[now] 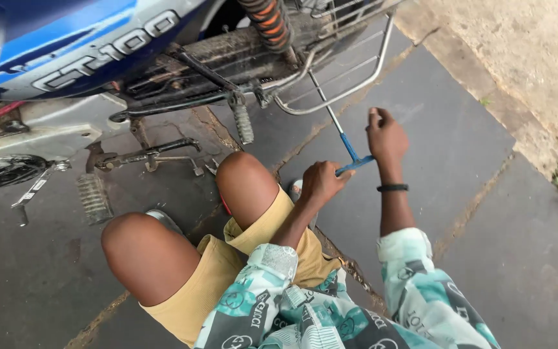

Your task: The person sits on the ground beside a blue motorcycle and uses a T-handle socket wrench to tighten or loosen a bolt on the engine area, repositioning the wrench repeatedly. They set the wrench down, handle small parts by hand, and reach toward the engine and frame near the end.

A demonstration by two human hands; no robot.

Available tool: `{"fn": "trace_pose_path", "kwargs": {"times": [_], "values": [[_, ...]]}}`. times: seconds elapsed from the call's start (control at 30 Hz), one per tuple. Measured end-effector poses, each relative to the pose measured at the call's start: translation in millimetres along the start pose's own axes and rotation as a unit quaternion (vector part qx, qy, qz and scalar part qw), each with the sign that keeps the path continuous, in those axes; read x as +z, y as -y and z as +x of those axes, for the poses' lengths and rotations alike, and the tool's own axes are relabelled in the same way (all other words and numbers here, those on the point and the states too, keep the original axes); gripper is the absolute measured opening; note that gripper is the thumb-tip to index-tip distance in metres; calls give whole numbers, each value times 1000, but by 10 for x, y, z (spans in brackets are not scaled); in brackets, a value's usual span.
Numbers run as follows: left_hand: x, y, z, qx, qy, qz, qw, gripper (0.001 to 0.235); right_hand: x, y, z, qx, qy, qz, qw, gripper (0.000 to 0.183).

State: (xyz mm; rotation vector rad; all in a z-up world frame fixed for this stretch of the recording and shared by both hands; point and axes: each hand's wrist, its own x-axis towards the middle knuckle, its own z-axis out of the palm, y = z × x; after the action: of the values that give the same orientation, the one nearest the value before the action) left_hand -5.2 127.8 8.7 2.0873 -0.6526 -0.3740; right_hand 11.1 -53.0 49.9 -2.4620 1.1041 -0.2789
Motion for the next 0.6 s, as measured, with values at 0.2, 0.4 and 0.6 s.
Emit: {"fn": "trace_pose_path", "kwargs": {"times": [0.2,0.4,0.6], "values": [[33,50,6,22,-13,38,999,39,658,-660,9,-32,92,269,958,38],[1,64,7,18,-4,42,999,38,411,-366,-530,-99,-17,290,952,33],[-152,5,7,27,15,26,999,37,259,-352,-894,-292,-21,218,931,44]]}}
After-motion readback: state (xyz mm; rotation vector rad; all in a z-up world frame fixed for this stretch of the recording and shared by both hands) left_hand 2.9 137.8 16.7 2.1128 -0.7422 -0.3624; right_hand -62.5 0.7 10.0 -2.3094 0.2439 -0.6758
